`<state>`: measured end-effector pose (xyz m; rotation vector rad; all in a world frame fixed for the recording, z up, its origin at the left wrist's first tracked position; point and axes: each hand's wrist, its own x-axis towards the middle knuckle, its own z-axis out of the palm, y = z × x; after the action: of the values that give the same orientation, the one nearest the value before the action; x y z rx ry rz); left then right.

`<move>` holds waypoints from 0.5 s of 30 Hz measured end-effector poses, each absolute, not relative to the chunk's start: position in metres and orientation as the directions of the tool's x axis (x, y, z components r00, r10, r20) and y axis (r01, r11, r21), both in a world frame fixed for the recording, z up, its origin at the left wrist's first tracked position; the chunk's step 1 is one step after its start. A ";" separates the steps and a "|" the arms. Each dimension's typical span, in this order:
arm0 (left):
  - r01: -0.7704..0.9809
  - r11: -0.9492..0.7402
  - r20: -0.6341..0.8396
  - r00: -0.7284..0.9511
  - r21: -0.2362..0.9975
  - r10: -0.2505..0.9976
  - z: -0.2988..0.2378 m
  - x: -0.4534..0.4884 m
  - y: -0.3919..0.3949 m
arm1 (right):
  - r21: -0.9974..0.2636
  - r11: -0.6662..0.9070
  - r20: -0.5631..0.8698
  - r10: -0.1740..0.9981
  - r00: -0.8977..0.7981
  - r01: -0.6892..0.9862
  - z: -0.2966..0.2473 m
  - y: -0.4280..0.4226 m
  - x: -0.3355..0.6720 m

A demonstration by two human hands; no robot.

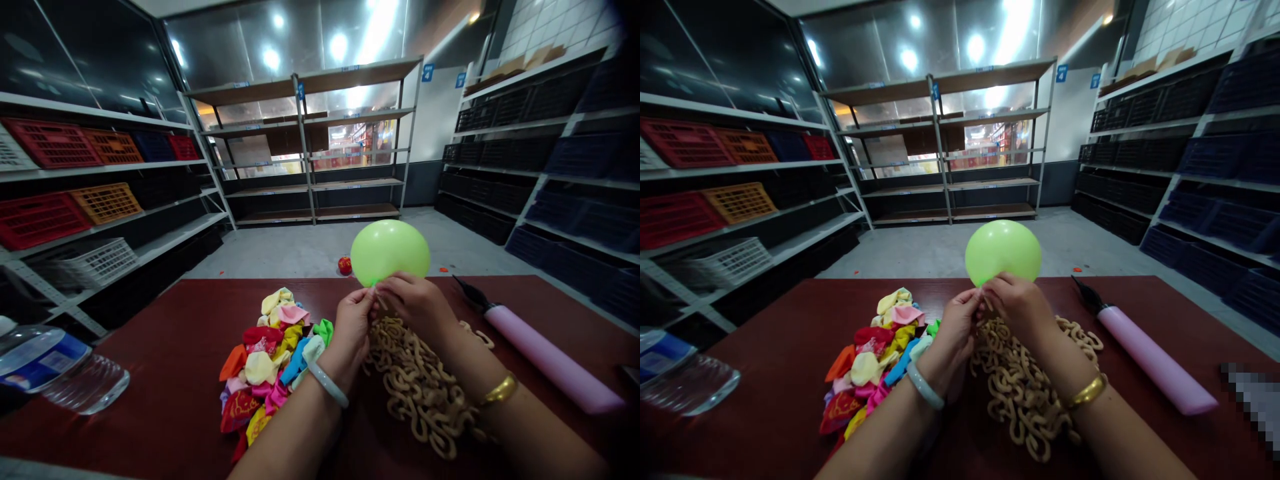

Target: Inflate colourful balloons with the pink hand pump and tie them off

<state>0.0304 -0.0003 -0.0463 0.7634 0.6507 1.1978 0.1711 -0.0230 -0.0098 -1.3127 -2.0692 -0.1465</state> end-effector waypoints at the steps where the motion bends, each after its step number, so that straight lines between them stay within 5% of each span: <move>1: -0.568 0.187 -0.050 0.248 0.802 0.967 -0.045 0.029 0.000 | -0.277 0.476 0.577 0.777 -0.251 0.835 -0.006 -0.019 0.172; 5: -0.609 0.258 -0.104 0.276 0.750 0.956 -0.039 0.022 0.001 | -0.250 0.448 0.485 0.825 -0.290 0.858 0.011 -0.008 0.167; 11: -0.629 0.276 -0.165 0.229 0.727 0.959 -0.033 0.013 0.005 | 0.065 0.452 0.375 0.815 -0.442 0.890 0.017 -0.015 0.148; 15: -0.641 0.251 -0.122 0.239 0.725 0.963 -0.037 0.011 0.012 | 0.132 0.407 0.382 0.821 -0.426 0.904 0.017 -0.019 0.141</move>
<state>0.0114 0.0115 -0.0372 0.6122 0.6351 1.1974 0.1407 -0.0186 0.0172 -1.5119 -2.4092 -0.4679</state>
